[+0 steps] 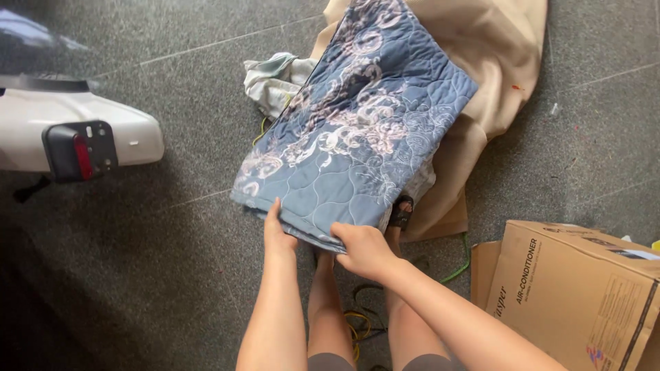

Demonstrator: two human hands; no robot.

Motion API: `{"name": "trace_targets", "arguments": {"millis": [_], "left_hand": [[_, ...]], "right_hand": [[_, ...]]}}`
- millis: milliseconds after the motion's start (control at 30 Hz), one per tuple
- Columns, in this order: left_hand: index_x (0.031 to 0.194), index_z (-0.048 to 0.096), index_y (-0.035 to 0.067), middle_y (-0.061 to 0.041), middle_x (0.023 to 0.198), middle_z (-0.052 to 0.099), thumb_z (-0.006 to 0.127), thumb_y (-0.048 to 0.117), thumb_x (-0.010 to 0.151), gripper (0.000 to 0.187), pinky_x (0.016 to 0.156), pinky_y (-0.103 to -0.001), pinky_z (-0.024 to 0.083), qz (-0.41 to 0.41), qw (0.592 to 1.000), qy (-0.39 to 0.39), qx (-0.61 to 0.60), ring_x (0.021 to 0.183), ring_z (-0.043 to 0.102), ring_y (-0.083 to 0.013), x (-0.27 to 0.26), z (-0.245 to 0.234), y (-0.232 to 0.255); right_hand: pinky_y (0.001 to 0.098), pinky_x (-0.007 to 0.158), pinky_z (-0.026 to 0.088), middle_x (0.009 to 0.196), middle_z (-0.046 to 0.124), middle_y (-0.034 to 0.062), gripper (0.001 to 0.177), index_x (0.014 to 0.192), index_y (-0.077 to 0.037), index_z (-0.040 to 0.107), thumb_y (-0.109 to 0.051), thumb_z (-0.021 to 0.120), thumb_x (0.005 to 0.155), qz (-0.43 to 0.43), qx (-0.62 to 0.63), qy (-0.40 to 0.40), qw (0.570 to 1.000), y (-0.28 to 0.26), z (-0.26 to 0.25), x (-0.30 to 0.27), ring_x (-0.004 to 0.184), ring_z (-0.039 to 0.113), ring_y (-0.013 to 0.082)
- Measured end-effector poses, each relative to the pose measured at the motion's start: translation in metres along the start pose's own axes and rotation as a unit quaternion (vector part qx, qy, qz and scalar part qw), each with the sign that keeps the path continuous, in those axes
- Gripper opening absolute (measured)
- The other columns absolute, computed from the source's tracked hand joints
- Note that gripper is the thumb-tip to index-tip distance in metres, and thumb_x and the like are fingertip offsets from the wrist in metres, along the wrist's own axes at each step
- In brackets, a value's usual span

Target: Folding a quilted blanket and moving storage items in an entryway.

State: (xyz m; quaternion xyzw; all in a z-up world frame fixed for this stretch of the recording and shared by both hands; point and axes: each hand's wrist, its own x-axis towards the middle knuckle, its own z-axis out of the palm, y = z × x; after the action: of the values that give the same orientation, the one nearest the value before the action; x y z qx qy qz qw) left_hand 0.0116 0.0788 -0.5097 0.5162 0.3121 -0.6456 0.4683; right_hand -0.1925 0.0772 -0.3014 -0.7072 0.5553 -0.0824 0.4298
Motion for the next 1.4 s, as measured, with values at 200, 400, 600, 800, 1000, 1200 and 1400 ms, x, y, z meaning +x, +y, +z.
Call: {"name": "trace_targets", "arguments": {"millis": [200, 400, 600, 800, 1000, 1200, 1400], "left_hand": [[0.137, 0.057, -0.002, -0.02, 0.132, 0.065, 0.077, 0.009, 0.079, 0.062, 0.101, -0.058, 0.054, 0.035, 0.996, -0.001, 0.078, 0.12, 0.064, -0.0406, 0.059, -0.019, 0.056], [0.128, 0.051, 0.001, -0.021, 0.122, 0.061, 0.056, -0.018, 0.074, 0.057, 0.089, -0.052, 0.06, 0.203, 0.961, 0.12, 0.144, 0.107, 0.066, -0.0371, 0.015, 0.063, 0.069], [0.123, 0.062, -0.007, -0.023, 0.122, 0.067, 0.058, -0.01, 0.077, 0.046, 0.088, -0.037, 0.054, 0.45, 0.841, 0.009, 0.3, 0.104, 0.065, -0.0334, 0.023, 0.205, 0.003], [0.148, 0.044, 0.001, -0.021, 0.134, 0.04, 0.068, 0.002, 0.074, 0.078, 0.113, -0.041, 0.04, 0.559, 0.647, 0.104, 0.508, 0.124, 0.049, -0.0358, 0.061, 0.357, -0.118], [0.157, 0.037, 0.012, -0.019, 0.138, 0.037, 0.062, 0.004, 0.073, 0.088, 0.104, -0.043, 0.042, 0.525, 0.653, 0.13, 0.531, 0.119, 0.052, -0.0388, 0.117, 0.455, -0.206], [0.159, 0.036, 0.015, -0.019, 0.136, 0.039, 0.064, 0.005, 0.078, 0.087, 0.105, -0.045, 0.043, 0.552, 0.614, 0.1, 0.555, 0.118, 0.053, -0.0382, 0.189, 0.495, -0.226], [0.162, 0.038, 0.014, -0.017, 0.154, 0.048, 0.065, 0.015, 0.096, 0.071, 0.115, -0.04, 0.047, 0.564, 0.595, -0.218, 0.529, 0.138, 0.053, -0.0333, 0.24, 0.487, -0.238]], "right_hand": [[0.0471, 0.072, 0.052, 0.086, 0.07, 0.0161, 0.024, 0.099, -0.01, 0.065, -0.012, 0.068, 0.076, 0.021, 0.05, -0.088, 0.995, -0.007, -0.04, 0.003, 0.084, 0.068, 0.0378], [0.0469, 0.084, 0.051, 0.094, 0.072, 0.0157, 0.024, 0.098, -0.011, 0.068, -0.011, 0.071, 0.074, 0.056, -0.009, -0.095, 0.994, 0.042, -0.05, 0.016, 0.095, 0.066, 0.0366], [0.0344, 0.097, 0.05, 0.117, 0.07, 0.013, 0.046, 0.122, -0.011, 0.058, -0.005, 0.065, 0.077, 0.146, 0.21, -0.196, 0.947, 0.176, -0.074, 0.034, 0.113, 0.067, 0.0249], [0.0319, 0.092, 0.051, 0.11, 0.067, 0.0042, 0.049, 0.121, -0.007, 0.061, 0.008, 0.067, 0.074, 0.247, 0.508, -0.026, 0.825, 0.314, -0.189, 0.062, 0.104, 0.065, 0.0165], [0.0282, 0.086, 0.053, 0.104, 0.07, 0.0024, 0.043, 0.118, -0.005, 0.062, 0.007, 0.069, 0.078, 0.303, 0.462, 0.111, 0.826, 0.449, -0.241, 0.107, 0.095, 0.066, 0.0133], [0.0288, 0.082, 0.054, 0.1, 0.07, 0.0049, 0.031, 0.113, -0.004, 0.063, 0.005, 0.07, 0.085, 0.326, 0.464, 0.211, 0.796, 0.521, -0.23, 0.162, 0.089, 0.066, 0.0149], [0.0361, 0.091, 0.059, 0.12, 0.063, 0.0117, 0.047, 0.131, -0.004, 0.051, -0.004, 0.072, 0.089, 0.359, 0.457, 0.341, 0.739, 0.568, -0.201, 0.184, 0.103, 0.068, 0.021]]}}
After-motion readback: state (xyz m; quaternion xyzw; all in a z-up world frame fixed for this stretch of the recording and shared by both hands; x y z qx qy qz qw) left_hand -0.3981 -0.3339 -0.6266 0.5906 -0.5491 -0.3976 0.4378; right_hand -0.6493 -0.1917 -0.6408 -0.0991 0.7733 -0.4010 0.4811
